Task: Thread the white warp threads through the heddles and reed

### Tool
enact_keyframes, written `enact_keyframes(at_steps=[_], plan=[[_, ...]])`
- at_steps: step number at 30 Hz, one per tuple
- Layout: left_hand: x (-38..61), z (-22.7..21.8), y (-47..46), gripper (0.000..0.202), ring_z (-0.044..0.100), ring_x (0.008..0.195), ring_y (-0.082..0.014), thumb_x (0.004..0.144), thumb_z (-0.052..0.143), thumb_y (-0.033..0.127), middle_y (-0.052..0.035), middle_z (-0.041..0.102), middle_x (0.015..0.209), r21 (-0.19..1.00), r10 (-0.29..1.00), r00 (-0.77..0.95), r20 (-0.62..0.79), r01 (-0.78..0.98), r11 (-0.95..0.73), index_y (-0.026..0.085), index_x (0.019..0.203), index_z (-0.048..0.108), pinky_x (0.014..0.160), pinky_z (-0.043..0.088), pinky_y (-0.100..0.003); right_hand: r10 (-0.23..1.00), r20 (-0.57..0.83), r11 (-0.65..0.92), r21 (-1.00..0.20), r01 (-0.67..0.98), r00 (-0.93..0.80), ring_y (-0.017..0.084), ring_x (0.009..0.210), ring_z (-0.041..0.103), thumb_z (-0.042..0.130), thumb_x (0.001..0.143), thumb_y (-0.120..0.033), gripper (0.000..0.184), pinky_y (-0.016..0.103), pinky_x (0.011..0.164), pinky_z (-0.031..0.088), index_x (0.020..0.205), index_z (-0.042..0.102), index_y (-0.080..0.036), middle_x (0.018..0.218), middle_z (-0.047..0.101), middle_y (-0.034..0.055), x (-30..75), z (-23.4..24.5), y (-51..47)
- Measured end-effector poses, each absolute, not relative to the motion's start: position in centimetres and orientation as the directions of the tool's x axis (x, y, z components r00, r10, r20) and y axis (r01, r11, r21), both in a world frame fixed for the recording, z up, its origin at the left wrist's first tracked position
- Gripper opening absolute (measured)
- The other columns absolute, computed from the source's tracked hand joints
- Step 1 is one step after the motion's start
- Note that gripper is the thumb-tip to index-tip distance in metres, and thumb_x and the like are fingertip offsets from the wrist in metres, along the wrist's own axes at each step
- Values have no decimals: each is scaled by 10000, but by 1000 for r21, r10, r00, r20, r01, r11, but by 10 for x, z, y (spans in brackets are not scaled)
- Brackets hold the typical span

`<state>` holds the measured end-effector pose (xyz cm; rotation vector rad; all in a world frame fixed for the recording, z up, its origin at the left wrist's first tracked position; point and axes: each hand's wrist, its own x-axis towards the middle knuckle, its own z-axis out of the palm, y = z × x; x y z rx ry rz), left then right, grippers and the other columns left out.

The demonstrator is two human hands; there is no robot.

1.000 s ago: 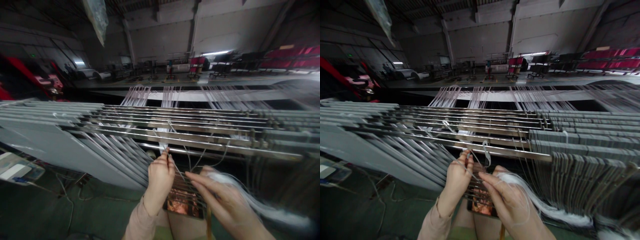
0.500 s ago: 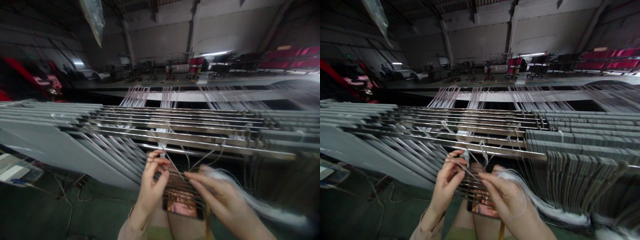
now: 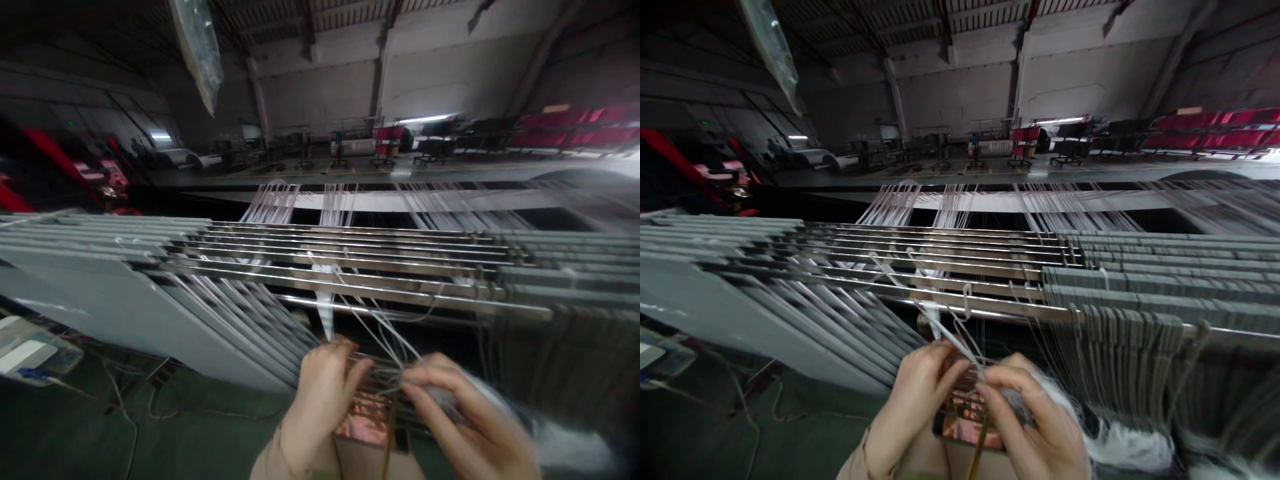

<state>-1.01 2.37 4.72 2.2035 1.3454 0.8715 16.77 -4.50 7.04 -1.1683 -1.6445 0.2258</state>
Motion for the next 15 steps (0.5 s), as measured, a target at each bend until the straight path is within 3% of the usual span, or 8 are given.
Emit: enact_keyframes(at_steps=[3, 11, 15], plan=[[-8, 58, 34, 335, 717, 780, -242, 959, 438, 256, -71, 746, 793, 621, 897, 325, 300, 647, -442, 188, 769, 705, 704, 523, -314, 773, 631, 517, -684, 515, 63, 130, 736, 678, 667, 855, -209, 112, 181, 650, 536, 925, 697, -290, 810, 685, -11, 169, 68, -45], [-21, 70, 35, 382, 717, 867, -205, 957, 354, 215, -104, 764, 905, 655, 832, 224, 508, 527, -541, 152, 909, 728, 783, 546, -292, 843, 527, 490, -836, 247, 109, 162, 619, 687, 697, 843, -389, 125, 226, 559, 565, 882, 790, -315, 697, 716, 21, 156, 42, -34], [-15, 56, 37, 384, 729, 838, -227, 948, 351, 208, -107, 766, 903, 592, 867, 275, 415, 643, -487, 163, 863, 722, 761, 556, -314, 789, 598, 558, -793, 245, 138, 158, 652, 712, 711, 831, -230, 176, 198, 573, 583, 946, 777, -345, 753, 743, 12, 165, 31, -40]])
